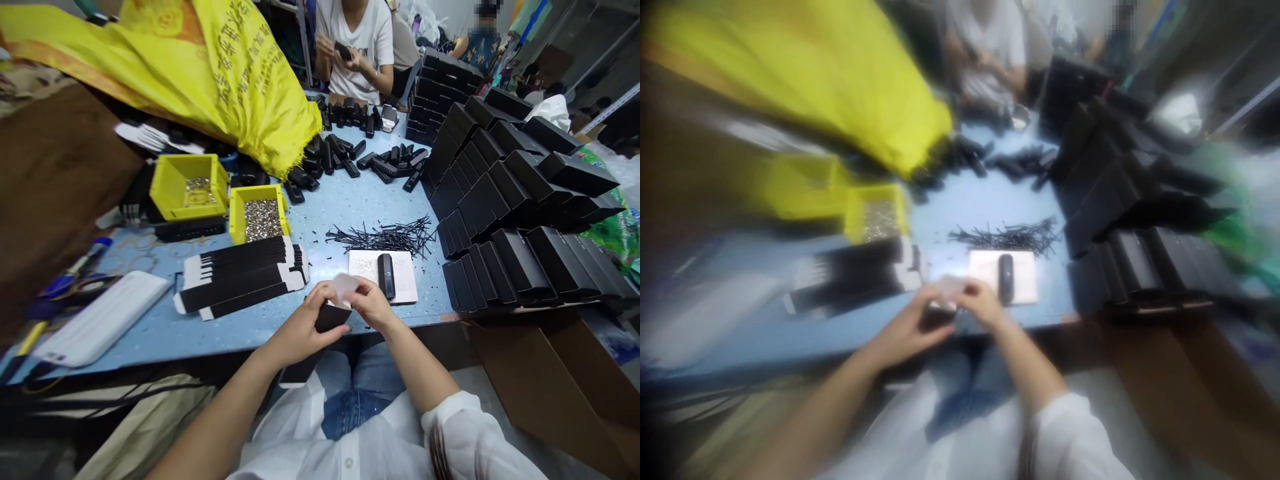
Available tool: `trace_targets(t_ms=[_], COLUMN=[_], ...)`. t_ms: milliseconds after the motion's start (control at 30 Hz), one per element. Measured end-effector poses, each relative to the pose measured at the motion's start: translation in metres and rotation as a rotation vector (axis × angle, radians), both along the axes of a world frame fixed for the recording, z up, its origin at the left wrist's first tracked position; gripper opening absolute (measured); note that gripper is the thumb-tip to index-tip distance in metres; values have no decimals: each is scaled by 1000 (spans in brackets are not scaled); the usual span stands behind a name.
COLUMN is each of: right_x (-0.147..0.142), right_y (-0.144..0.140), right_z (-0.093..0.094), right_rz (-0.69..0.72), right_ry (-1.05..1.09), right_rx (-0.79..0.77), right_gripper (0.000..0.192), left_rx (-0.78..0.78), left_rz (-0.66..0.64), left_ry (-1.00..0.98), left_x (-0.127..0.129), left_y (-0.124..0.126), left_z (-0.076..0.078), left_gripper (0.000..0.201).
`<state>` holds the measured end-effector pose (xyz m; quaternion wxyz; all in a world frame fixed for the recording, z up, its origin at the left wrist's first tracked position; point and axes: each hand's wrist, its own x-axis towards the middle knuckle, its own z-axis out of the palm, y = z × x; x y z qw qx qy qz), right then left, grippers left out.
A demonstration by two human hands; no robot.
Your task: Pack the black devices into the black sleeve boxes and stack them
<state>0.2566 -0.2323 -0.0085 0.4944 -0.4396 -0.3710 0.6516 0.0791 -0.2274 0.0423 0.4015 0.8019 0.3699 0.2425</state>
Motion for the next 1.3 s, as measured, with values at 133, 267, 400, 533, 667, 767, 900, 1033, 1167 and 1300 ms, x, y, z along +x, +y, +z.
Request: trace_targets(t_ms=[133, 267, 400, 533, 667, 767, 900, 1033, 1167, 1300], right_x=[-3, -1, -7, -17, 2, 49, 112, 103, 34, -15], right_y=[-6, -8, -11, -20, -21, -9, 8, 9, 2, -1], right_z=[20, 35, 38, 38, 38, 40, 40, 37, 40, 45], right_rz=[74, 130, 21, -113, 54, 327, 514, 215, -364, -318], right_ry=[-221, -203, -138, -216, -518, -902, -1344, -1019, -389, -392], right_rx=[314, 337, 232, 301, 544, 596, 570, 455, 460, 587], right_gripper=[45, 39, 35, 31, 38, 46, 54, 36, 53, 61], left_rx=[-144, -286, -311, -366, -418, -534, -960, -1071, -1123, -983], left_rz=[143, 221, 225, 173, 110, 227, 396, 777, 940, 737], left_ry=[16, -58, -34, -43, -117, -175, -567, -950, -1065, -858], left_x=[7, 15, 18, 22, 22, 6, -31, -33, 3, 8], left_y=[-1, -4, -1, 4, 7, 12, 25, 28, 15, 0], left_z=[0, 2, 7, 12, 2, -13, -31, -36, -33, -31], left_gripper=[80, 106, 106, 106, 107, 101, 78, 32, 25, 40])
